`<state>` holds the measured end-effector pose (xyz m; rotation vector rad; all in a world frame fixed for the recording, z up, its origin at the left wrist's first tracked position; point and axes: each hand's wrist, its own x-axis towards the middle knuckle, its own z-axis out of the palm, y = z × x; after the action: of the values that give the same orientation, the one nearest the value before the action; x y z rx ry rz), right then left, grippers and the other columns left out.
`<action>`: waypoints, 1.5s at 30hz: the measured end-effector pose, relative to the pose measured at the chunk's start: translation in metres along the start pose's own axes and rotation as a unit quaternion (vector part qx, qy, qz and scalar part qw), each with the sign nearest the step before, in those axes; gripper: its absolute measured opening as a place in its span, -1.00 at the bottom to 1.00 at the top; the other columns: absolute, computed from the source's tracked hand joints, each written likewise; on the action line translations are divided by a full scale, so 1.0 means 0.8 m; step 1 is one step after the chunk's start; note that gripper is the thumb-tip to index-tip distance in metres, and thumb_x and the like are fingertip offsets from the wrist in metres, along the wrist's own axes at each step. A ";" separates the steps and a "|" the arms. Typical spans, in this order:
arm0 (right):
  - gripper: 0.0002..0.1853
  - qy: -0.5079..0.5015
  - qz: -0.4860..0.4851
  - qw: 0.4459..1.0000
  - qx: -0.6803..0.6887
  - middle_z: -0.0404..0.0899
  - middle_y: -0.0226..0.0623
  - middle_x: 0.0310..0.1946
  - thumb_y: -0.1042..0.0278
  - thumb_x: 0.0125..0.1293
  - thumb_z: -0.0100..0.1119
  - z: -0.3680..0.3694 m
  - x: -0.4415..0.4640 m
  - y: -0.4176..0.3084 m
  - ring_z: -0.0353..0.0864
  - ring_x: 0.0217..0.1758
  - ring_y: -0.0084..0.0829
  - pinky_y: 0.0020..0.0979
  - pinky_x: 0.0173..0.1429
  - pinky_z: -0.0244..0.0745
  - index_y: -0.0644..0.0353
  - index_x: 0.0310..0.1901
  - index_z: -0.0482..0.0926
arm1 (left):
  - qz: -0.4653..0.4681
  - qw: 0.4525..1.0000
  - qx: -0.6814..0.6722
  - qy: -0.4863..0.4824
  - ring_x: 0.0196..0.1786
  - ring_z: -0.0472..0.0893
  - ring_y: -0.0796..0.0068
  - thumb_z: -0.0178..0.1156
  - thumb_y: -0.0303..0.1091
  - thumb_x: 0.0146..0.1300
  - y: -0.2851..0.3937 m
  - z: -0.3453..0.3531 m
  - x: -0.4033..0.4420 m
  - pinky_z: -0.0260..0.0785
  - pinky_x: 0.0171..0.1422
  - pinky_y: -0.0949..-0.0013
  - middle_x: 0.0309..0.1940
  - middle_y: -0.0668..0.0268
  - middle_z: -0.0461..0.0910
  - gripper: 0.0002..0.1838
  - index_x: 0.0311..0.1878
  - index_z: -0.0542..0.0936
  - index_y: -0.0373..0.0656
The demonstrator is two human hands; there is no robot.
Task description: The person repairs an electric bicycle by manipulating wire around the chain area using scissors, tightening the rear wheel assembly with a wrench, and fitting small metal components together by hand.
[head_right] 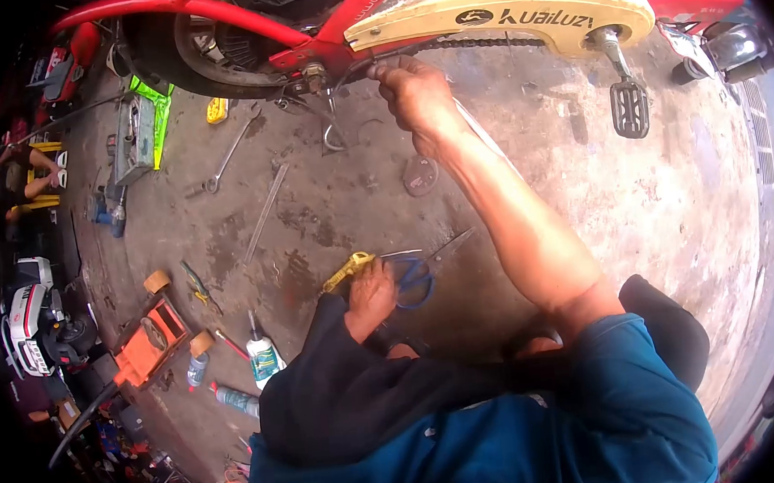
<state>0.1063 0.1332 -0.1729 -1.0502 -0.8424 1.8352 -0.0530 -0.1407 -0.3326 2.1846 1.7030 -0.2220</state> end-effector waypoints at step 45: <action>-0.48 0.208 0.017 0.858 -0.469 0.65 0.02 -0.12 -0.04 0.28 0.19 -0.107 -0.061 0.156 0.62 0.01 -0.02 -0.15 0.13 0.43 0.30 0.02 0.52 | -0.063 0.987 -0.132 -0.067 -0.35 0.69 -0.03 0.21 -0.26 -0.01 0.052 0.022 0.043 0.53 -0.21 -0.01 -0.46 0.00 0.67 -0.72 -0.32 0.65 -0.28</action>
<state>0.1563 0.0488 -0.2982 -1.9745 -1.4843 1.0793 -0.0021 -0.1246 -0.3526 1.8330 1.6916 -0.1607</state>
